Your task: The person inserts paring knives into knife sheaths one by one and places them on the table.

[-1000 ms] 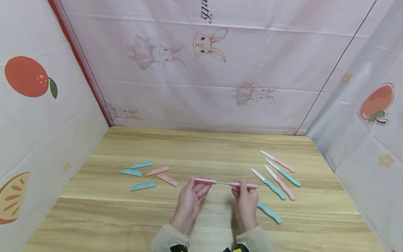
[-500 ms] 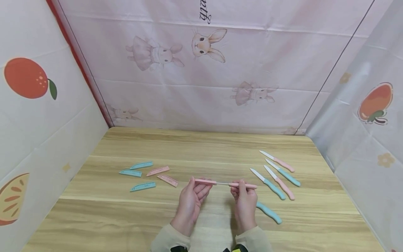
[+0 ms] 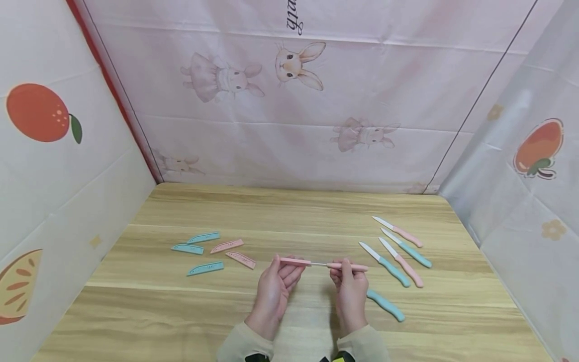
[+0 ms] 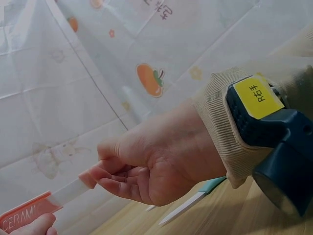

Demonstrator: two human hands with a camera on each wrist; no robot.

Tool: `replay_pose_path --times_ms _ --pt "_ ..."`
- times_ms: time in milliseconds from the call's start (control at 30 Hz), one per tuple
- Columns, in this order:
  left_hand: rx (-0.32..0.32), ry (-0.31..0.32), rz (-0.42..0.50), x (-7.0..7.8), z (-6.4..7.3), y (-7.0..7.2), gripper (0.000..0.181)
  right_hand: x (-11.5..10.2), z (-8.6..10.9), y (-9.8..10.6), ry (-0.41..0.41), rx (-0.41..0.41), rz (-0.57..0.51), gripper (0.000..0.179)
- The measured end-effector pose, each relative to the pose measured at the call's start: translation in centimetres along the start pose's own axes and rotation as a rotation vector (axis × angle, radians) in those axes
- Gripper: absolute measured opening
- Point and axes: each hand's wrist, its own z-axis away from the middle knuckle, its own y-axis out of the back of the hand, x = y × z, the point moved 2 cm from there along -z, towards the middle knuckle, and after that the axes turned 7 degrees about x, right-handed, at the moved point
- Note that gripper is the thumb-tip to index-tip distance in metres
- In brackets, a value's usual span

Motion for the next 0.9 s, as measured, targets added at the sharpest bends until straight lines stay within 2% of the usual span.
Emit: replay_pose_path --times_ms 400,733,900 --pt "-0.007 -0.002 0.001 -0.13 0.01 0.01 0.05 0.25 0.04 -0.07 0.011 -0.013 0.009 0.031" --pt "-0.012 -0.004 -0.044 -0.1 0.23 -0.06 0.052 0.22 0.11 -0.13 -0.024 0.0 0.037 0.026" --pt "-0.006 -0.001 -0.033 -0.1 0.2 -0.08 0.05 0.3 0.09 -0.16 -0.023 0.0 0.039 0.024"
